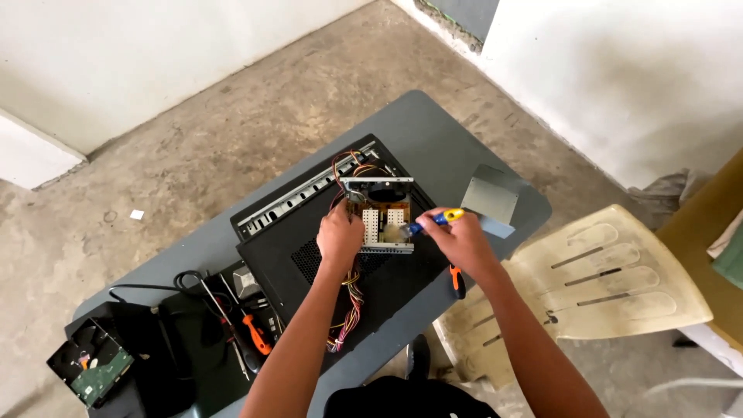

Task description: The person is disassembling a desktop computer by unscrewing the power supply and then cleaning the internal components with a brush.

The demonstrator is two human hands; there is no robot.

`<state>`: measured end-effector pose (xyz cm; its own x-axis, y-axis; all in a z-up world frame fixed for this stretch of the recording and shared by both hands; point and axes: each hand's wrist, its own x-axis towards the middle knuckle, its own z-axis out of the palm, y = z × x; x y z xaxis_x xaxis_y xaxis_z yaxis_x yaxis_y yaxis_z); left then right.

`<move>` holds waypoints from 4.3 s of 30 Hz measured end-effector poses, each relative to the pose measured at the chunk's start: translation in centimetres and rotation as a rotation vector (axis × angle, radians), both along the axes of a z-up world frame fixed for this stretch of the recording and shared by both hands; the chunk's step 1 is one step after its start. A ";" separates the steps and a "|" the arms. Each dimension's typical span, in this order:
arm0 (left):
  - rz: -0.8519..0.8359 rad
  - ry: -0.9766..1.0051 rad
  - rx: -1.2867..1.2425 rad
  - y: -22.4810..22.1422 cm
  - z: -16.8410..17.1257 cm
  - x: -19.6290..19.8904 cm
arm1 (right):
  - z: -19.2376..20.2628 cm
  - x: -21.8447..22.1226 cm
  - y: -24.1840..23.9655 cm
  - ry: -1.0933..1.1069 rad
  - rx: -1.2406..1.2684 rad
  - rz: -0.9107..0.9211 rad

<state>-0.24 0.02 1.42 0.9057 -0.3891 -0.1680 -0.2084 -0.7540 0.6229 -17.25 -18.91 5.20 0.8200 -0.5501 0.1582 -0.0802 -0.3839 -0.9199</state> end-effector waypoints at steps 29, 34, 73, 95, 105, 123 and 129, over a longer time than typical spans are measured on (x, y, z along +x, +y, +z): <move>0.199 0.194 -0.233 5.5 -0.1 -7.3 | 4.1 9.2 6.7 -0.052 -0.303 0.206; 0.195 0.212 -0.192 5.7 0.1 -7.4 | -2.6 14.5 8.5 0.127 -0.671 0.234; 0.030 0.111 0.097 11.1 1.1 -12.2 | -4.6 6.2 7.3 0.294 -0.875 0.314; 0.250 1.403 -1.286 5.4 -4.2 1.5 | 10.3 -0.5 -1.7 -0.077 -1.005 0.427; 0.408 0.338 -0.763 10.9 3.1 -2.0 | 8.2 1.2 -4.2 0.075 -1.066 0.436; 0.259 0.195 -0.452 12.9 -0.8 -3.0 | -1.2 5.3 1.0 0.221 -1.042 0.645; 0.256 0.251 -0.178 14.6 1.5 -4.2 | 5.0 4.0 0.1 0.005 -0.720 0.446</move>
<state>-4.40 14.57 2.92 0.9166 -0.1986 -0.3469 0.1479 -0.6377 0.7559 -13.23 -18.76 10.21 0.9378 0.0585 0.3421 0.2143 -0.8729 -0.4384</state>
